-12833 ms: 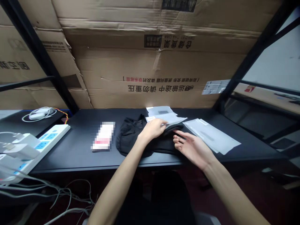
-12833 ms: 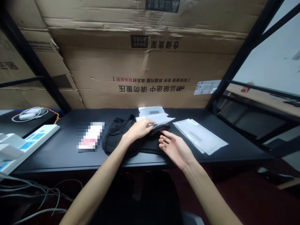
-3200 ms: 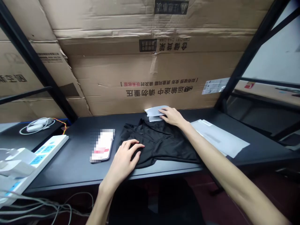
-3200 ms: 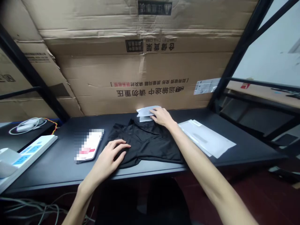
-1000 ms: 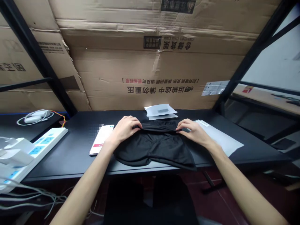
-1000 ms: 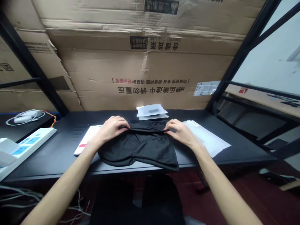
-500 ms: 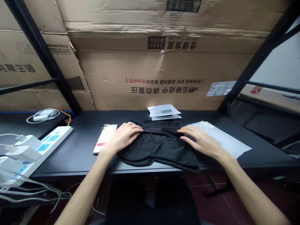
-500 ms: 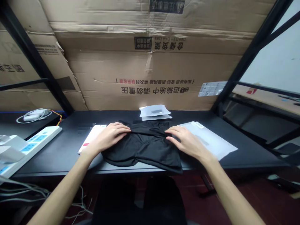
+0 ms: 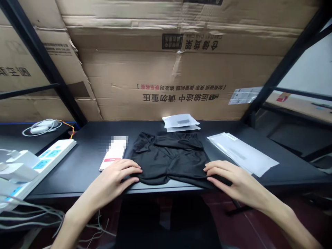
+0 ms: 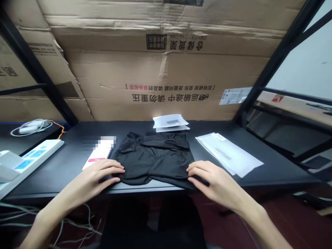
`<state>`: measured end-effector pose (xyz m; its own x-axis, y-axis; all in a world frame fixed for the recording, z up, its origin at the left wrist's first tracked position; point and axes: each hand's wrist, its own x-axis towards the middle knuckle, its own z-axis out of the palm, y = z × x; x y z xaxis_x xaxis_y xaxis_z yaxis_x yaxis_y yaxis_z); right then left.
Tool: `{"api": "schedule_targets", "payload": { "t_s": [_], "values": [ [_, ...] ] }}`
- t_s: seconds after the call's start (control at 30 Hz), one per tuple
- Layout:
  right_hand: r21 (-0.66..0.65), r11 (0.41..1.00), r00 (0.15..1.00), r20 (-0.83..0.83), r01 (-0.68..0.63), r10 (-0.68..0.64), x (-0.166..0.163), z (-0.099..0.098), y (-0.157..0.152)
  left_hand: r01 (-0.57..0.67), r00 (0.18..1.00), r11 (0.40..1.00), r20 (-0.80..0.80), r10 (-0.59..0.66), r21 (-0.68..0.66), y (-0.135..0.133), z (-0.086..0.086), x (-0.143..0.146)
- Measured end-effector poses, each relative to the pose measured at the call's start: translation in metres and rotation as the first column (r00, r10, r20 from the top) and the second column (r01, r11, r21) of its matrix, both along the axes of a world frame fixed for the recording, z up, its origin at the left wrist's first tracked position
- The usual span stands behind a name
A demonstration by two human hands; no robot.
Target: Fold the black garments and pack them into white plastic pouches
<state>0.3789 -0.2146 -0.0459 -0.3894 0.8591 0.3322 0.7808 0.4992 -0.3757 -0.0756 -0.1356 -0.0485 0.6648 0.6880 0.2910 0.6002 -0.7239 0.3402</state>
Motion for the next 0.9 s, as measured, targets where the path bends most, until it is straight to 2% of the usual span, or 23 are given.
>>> {"api": "schedule_targets", "payload": {
  "t_s": [0.23, 0.47, 0.63, 0.9],
  "values": [
    [-0.006, 0.992, 0.984, -0.13, 0.126, -0.126, 0.027, -0.006, 0.007, -0.031, 0.999, 0.998, 0.021, 0.03, 0.054, 0.003, -0.005, 0.007],
    [-0.029, 0.997, 0.993, -0.089, 0.072, -0.074, 0.042, -0.016, 0.0, 0.01, 1.0, 0.993, -0.016, -0.008, 0.121, 0.005, -0.003, 0.011],
    [-0.02, 0.995, 0.981, -0.162, 0.102, -0.104, 0.04, -0.021, 0.0, 0.054, 0.998, 0.989, 0.009, -0.056, 0.136, 0.003, -0.004, 0.016],
    [0.051, 0.962, 0.938, -0.244, 0.267, -0.247, 0.04, -0.02, 0.006, -0.112, 0.992, 0.989, 0.066, 0.106, 0.094, -0.004, 0.007, 0.022]
  ]
}}
